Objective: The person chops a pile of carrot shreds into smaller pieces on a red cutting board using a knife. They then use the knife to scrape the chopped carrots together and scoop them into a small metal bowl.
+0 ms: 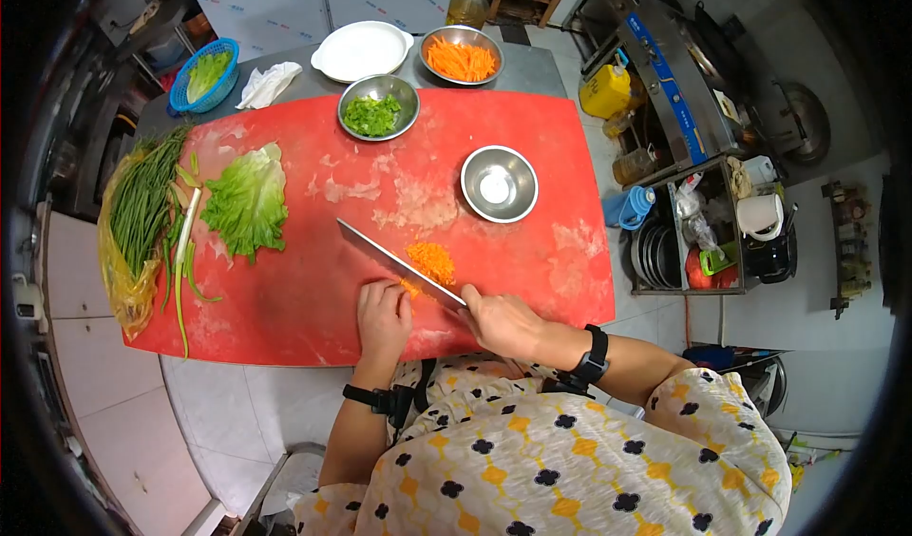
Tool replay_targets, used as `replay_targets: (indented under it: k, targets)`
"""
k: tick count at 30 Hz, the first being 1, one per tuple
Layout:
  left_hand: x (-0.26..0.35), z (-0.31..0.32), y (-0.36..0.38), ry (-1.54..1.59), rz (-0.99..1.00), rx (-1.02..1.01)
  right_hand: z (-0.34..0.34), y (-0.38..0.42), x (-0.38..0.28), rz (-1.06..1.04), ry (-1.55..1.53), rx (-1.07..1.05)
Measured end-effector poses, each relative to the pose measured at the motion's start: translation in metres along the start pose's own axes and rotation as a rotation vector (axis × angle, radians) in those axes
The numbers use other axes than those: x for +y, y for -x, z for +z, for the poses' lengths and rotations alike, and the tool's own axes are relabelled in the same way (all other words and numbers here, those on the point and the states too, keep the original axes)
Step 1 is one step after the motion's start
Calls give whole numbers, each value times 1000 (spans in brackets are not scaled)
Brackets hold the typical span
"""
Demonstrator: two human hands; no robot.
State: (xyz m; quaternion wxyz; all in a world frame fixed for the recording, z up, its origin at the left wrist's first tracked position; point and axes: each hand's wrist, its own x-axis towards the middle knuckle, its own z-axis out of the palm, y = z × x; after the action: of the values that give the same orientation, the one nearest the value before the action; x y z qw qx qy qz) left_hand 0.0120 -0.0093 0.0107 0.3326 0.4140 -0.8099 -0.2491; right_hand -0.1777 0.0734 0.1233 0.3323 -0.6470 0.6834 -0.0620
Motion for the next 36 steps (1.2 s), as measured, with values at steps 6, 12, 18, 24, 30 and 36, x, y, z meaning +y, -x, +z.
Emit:
replay_targets:
  k: [6,12,18,24,30,36]
  targets:
    - [-4,5,1,-24,63,-7,18,-10,4,-13,20,-10]
    - [-2,-2,0,-1,40,-18,17,-10,7,-61,-47,99]
    - [5,-7,3,-31,72,-42,11,-2,3,-31,-24,24]
    - [-6,1,9,-6,56,-56,22,-11,-1,-51,33,-12]
    - [4,-10,5,-6,3,-82,22,-12,8,-74,-15,78]
    - [6,-13,10,-79,3,-69,11,-2,0,-50,-17,54]
